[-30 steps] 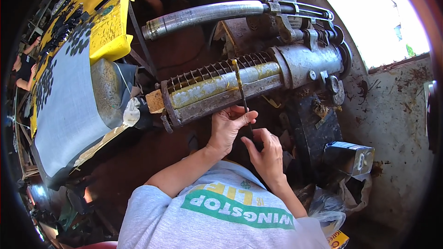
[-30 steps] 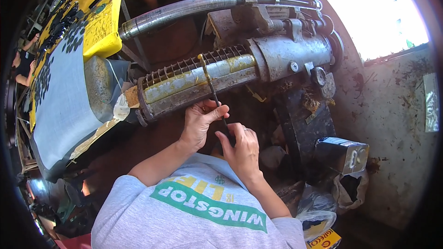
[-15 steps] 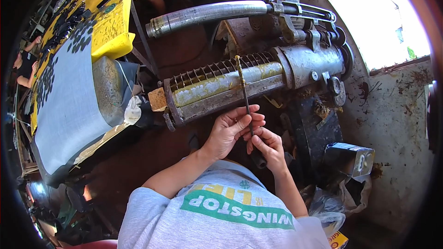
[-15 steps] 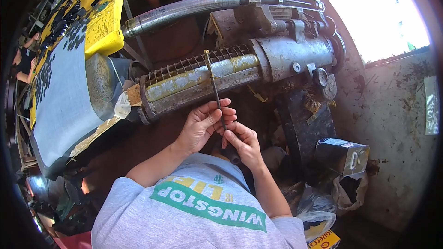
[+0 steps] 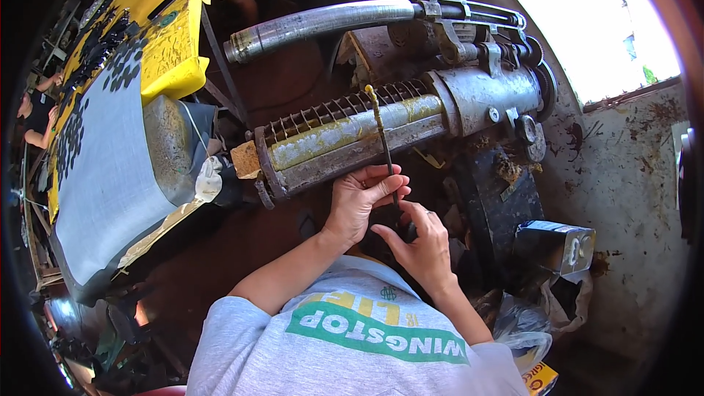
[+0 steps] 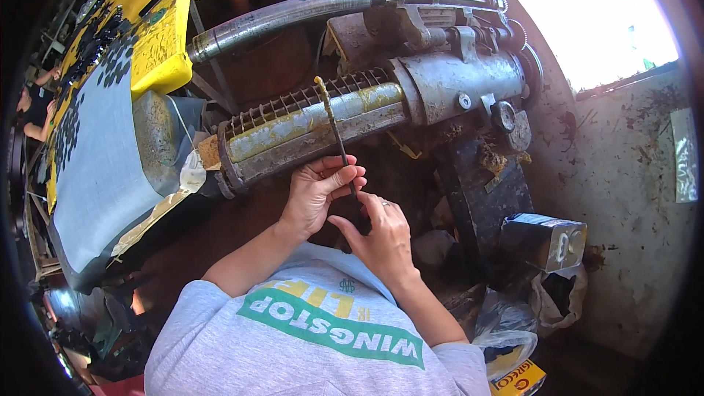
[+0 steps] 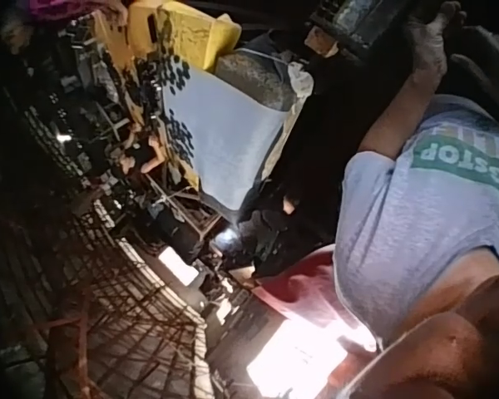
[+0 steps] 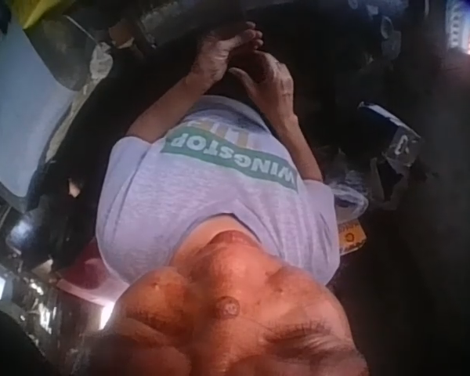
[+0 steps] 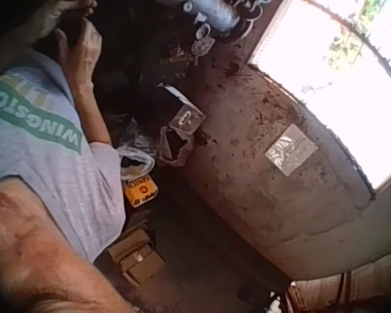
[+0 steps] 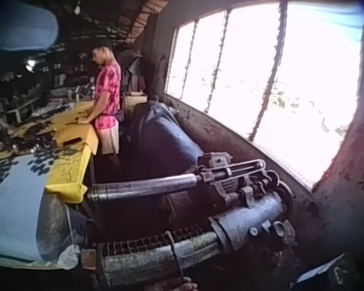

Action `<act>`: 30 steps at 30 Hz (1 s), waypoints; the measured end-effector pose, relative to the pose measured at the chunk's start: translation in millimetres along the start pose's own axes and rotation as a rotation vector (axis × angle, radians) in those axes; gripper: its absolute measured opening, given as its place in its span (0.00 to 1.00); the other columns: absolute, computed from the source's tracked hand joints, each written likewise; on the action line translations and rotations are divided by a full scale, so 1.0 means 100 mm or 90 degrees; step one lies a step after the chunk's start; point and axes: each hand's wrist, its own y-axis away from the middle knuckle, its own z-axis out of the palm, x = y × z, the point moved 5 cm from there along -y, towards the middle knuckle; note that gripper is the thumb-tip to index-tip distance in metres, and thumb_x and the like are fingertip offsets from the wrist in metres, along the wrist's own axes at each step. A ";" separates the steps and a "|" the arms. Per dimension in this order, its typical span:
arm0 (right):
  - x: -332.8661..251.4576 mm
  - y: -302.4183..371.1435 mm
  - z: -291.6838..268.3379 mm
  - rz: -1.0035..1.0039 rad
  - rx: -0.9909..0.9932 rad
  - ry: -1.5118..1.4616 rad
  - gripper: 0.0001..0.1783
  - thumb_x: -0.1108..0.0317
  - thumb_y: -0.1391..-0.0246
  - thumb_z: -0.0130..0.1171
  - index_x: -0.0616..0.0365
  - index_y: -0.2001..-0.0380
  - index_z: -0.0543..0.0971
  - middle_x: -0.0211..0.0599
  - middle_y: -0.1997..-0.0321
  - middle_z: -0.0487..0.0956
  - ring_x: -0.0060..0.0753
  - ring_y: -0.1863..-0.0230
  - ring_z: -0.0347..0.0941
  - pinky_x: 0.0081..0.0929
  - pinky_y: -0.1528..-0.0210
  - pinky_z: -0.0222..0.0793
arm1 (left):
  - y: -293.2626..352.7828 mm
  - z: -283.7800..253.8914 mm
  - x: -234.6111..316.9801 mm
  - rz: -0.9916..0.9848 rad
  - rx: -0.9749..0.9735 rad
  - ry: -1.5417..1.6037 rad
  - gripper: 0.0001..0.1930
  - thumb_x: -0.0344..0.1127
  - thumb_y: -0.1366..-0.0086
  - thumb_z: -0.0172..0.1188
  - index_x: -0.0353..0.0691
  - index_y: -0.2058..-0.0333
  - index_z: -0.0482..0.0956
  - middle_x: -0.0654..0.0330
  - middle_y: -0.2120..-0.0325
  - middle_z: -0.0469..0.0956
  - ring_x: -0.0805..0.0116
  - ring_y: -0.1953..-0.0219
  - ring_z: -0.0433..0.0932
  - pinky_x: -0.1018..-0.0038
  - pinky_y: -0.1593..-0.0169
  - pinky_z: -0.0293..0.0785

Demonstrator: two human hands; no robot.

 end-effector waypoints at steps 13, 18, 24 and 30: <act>0.39 -0.16 0.20 0.260 -0.284 -0.775 0.09 0.74 0.45 0.63 0.71 0.65 0.78 0.36 0.73 0.79 0.26 0.71 0.77 0.24 0.63 0.74 | 0.06 0.03 0.12 -0.031 -0.105 0.066 0.15 0.34 0.34 0.59 0.37 0.50 0.76 0.54 0.60 0.81 0.67 0.59 0.82 0.72 0.53 0.80; 0.45 -0.18 0.24 0.259 -0.338 -0.729 0.13 0.69 0.46 0.65 0.70 0.63 0.81 0.38 0.73 0.82 0.23 0.70 0.77 0.21 0.63 0.73 | 0.05 0.06 0.13 -0.038 -0.161 -0.004 0.14 0.34 0.31 0.54 0.37 0.49 0.75 0.53 0.58 0.81 0.63 0.56 0.81 0.67 0.49 0.78; 0.44 -0.22 -0.06 0.172 -0.247 -0.390 0.12 0.66 0.47 0.66 0.65 0.64 0.84 0.34 0.72 0.84 0.15 0.70 0.75 0.19 0.65 0.71 | 0.02 0.04 0.09 -0.039 -0.158 0.040 0.13 0.34 0.33 0.57 0.38 0.52 0.77 0.53 0.60 0.82 0.62 0.56 0.82 0.67 0.51 0.79; 0.21 -0.14 -0.23 0.056 -0.153 -0.240 0.16 0.64 0.52 0.70 0.63 0.63 0.83 0.42 0.70 0.82 0.35 0.68 0.79 0.27 0.64 0.73 | 0.00 0.01 0.10 -0.025 -0.087 -0.011 0.11 0.32 0.36 0.61 0.37 0.56 0.79 0.54 0.63 0.82 0.64 0.60 0.83 0.69 0.54 0.81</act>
